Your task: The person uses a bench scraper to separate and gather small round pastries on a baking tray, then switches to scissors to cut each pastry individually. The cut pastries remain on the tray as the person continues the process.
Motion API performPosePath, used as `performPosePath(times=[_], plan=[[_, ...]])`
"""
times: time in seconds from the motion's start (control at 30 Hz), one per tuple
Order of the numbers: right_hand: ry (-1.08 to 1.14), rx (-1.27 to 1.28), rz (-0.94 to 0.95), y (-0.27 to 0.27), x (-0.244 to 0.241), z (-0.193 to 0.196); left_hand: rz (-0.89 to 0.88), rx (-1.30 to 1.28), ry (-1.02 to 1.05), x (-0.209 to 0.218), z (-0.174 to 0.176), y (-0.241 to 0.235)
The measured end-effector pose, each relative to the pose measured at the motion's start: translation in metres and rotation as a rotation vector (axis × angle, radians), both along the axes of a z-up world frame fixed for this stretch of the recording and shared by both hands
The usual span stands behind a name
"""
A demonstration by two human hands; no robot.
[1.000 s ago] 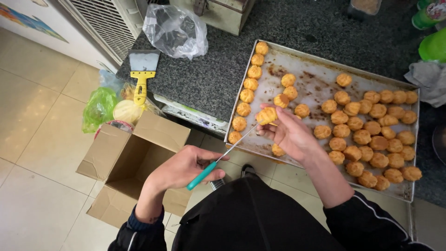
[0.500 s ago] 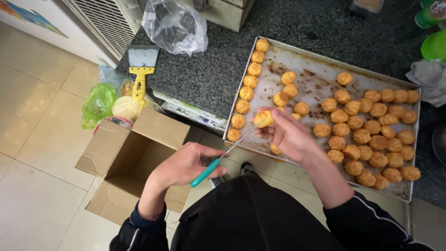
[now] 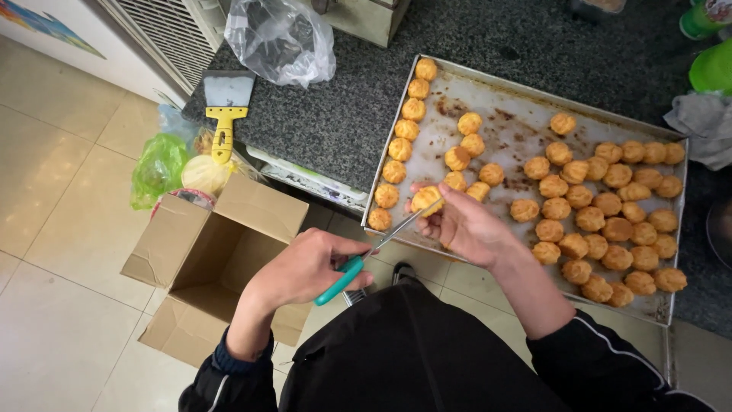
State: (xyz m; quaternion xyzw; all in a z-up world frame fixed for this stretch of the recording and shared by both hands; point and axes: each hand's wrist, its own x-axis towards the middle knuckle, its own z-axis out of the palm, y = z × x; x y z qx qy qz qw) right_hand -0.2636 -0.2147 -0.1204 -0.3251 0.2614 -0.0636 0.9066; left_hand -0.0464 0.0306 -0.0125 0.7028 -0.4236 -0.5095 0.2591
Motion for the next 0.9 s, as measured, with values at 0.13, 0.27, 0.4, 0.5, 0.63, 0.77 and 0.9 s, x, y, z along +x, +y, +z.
performPosePath(times=[0.13,0.27,0.4,0.5,0.63,0.77,0.9], plan=[[0.02,0.034,-0.008,-0.01,-0.005,-0.016,0.005,-0.036,0.031,-0.001,-0.003,0.001],[0.001,0.067,-0.005,-0.012,-0.006,-0.018,-0.006,-0.05,0.035,0.0,0.003,-0.001],[0.003,0.078,-0.001,-0.013,-0.008,-0.024,-0.003,-0.071,0.059,-0.003,0.0,-0.001],[-0.03,0.062,0.006,-0.01,-0.004,-0.014,0.018,-0.127,0.107,-0.001,-0.012,-0.001],[-0.078,0.019,0.01,-0.014,-0.005,-0.019,0.057,-0.163,0.182,-0.001,-0.003,0.001],[-0.11,0.018,-0.005,-0.014,-0.005,-0.023,0.139,-0.221,0.311,0.001,-0.004,0.007],[-0.038,-0.041,-0.056,-0.007,-0.002,-0.009,0.19,-0.207,0.335,0.001,-0.012,0.009]])
